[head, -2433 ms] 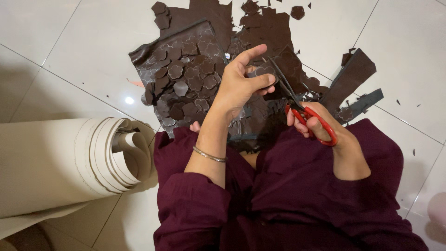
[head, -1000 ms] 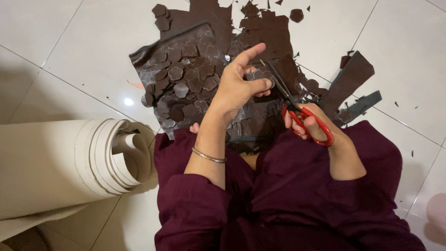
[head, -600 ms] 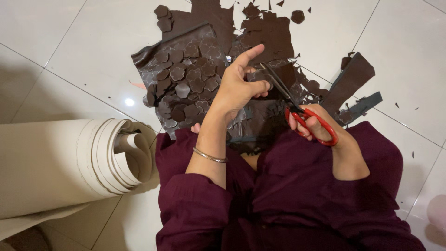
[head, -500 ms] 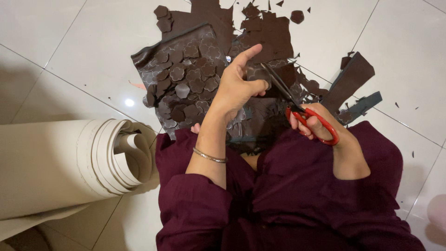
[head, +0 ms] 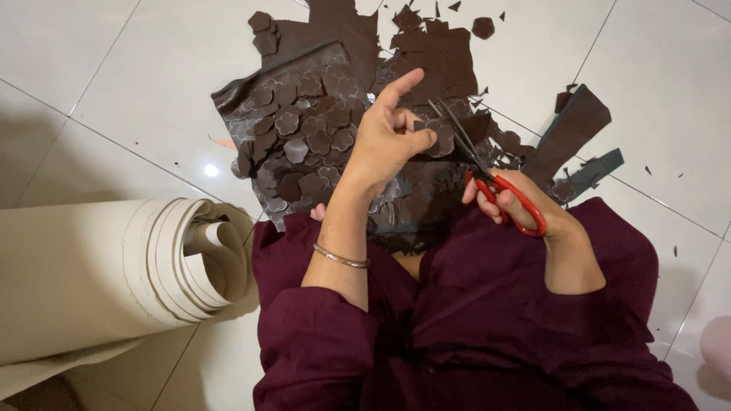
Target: The person sits on a tiled floor and uses red-handled scissors to cut flower-shaped pieces from a dark brown patterned sheet. Cut pieces are placed in a pile to the left while offcuts accumulate nearby.
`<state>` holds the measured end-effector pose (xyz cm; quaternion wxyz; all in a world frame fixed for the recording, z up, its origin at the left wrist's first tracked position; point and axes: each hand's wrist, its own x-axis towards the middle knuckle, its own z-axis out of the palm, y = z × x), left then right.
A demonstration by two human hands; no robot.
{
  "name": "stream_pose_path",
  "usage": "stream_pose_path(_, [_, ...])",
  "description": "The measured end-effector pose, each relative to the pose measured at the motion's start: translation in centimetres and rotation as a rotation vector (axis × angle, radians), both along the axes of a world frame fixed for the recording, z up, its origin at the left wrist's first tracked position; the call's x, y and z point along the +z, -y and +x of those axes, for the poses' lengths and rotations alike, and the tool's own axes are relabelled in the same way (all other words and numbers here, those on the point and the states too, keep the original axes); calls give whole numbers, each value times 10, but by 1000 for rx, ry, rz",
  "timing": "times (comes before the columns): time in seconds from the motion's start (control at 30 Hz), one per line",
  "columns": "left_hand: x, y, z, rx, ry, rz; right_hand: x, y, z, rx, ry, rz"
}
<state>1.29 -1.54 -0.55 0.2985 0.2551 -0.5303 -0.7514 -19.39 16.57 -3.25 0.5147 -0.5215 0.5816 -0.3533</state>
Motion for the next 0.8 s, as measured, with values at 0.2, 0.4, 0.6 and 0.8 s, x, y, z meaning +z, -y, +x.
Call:
stream_pose_path(0.2, [4, 0, 1, -19, 0, 10, 0, 1, 2, -18, -18, -50])
stream_pose_path(0.4, [1, 0, 1, -7, 9, 9, -3, 0, 0, -37, -5, -38])
stream_pose_path(0.6, [-9, 1, -1, 28, -50, -28, -7, -2, -5, -67, 20, -10])
stream_pose_path(0.8, [-24, 5, -12, 153, -43, 262, -10, 6, 5, -267, -41, 99])
